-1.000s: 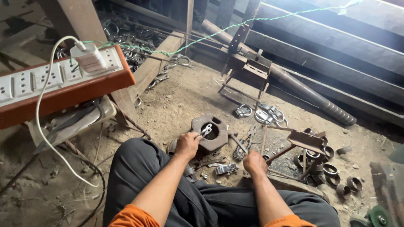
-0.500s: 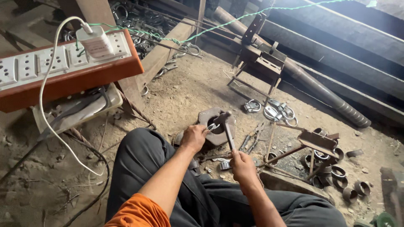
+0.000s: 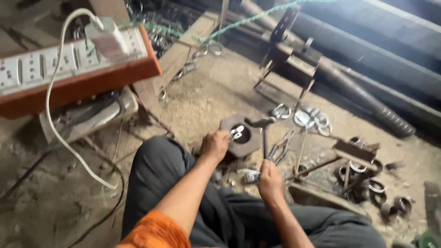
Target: The person sits on the floor and assembles metal shackles by inserting pins and tightening them with a wrench. They use a hammer to secure the pins and place the finished pieces on the floor.
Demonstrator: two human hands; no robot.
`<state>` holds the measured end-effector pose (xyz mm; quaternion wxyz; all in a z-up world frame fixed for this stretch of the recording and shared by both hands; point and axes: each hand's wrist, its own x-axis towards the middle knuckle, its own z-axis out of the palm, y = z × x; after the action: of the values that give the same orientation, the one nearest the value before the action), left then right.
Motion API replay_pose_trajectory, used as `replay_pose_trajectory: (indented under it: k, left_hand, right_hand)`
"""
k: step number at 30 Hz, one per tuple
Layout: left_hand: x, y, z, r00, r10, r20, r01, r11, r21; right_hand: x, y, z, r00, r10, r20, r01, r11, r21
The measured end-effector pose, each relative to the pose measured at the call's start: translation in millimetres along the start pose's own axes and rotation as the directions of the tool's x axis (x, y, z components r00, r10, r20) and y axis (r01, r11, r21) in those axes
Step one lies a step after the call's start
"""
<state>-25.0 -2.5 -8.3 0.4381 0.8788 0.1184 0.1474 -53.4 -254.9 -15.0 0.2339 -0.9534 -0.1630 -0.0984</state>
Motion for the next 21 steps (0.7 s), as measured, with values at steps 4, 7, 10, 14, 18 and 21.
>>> replay_pose_trajectory:
  k: [4, 7, 10, 14, 18, 21]
  left_hand:
    - [-9, -23, 0, 0.996, -0.087, -0.035, 0.090, 0.992, 0.085]
    - [12, -18, 8, 0.983, -0.183, 0.021, 0.184, 0.976, -0.118]
    - [17, -7, 10, 0.968, -0.199, 0.152, 0.250, 0.796, -0.551]
    - [24, 14, 0, 0.910, -0.110, 0.400, 0.415, 0.241, -0.877]
    - [25, 39, -26, 0.908, -0.083, 0.410, 0.415, 0.295, -0.860]
    - [23, 43, -33, 0.917, -0.058, 0.394, 0.389, 0.343, -0.855]
  right_hand:
    - [8, 4, -20, 0.968, 0.249, -0.034, -0.234, 0.942, 0.239]
    - [16, -2, -52, 0.779, 0.596, 0.195, -0.617, 0.673, 0.408]
    - [23, -8, -58, 0.891, 0.446, 0.083, -0.454, 0.880, 0.140]
    - [49, 13, -55, 0.897, 0.378, 0.228, -0.375, 0.925, -0.059]
    - [61, 39, -25, 0.968, 0.146, 0.206, -0.129, 0.987, -0.091]
    - [48, 49, -9, 0.998, 0.048, 0.029, -0.045, 0.996, -0.081]
